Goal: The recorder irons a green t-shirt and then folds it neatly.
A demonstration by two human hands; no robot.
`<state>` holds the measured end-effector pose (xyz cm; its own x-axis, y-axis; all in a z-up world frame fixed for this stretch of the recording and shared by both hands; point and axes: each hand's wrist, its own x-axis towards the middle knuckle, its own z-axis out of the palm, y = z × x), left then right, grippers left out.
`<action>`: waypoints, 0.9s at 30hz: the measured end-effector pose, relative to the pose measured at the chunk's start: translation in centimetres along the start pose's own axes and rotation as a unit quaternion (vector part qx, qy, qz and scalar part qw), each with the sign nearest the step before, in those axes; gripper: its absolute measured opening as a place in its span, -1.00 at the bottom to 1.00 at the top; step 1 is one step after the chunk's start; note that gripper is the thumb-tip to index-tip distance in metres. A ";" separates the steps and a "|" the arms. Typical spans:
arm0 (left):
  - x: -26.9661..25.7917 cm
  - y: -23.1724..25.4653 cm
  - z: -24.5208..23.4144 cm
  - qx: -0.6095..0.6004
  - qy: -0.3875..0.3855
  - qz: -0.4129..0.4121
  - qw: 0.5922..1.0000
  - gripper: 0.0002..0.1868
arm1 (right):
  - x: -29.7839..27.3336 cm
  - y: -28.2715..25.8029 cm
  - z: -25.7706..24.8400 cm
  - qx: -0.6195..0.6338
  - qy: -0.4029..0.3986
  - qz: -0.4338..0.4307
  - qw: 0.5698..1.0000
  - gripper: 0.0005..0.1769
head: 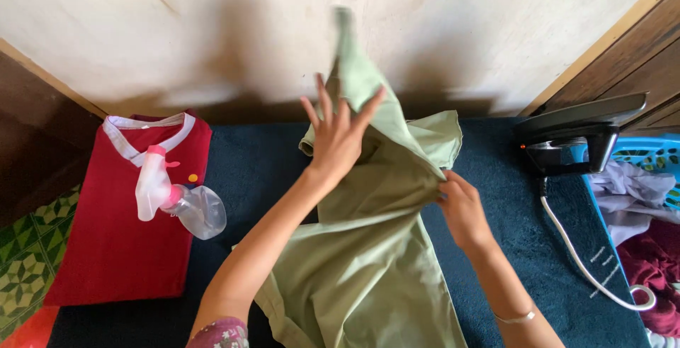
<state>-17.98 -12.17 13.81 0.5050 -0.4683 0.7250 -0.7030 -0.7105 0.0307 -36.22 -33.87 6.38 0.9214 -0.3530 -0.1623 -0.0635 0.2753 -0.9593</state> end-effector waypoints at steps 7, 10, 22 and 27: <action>4.9 3.4 -1.0 -0.461 -0.411 -0.035 0.786 0.20 | -6.2 0.7 -4.0 0.131 0.008 0.212 0.968 -0.51; 2.6 2.1 5.9 -0.579 -0.288 0.101 0.756 0.10 | -7.1 3.4 -5.9 0.277 -0.058 0.232 0.931 -0.55; -2.2 -1.5 10.4 -0.132 -0.560 -0.100 0.812 -0.35 | -7.4 1.8 -5.6 0.089 -0.021 0.272 0.958 -0.50; -0.2 -3.9 11.0 -0.569 -0.441 -0.278 0.636 -0.50 | -4.2 -2.8 -6.8 0.098 0.003 0.141 0.985 -0.49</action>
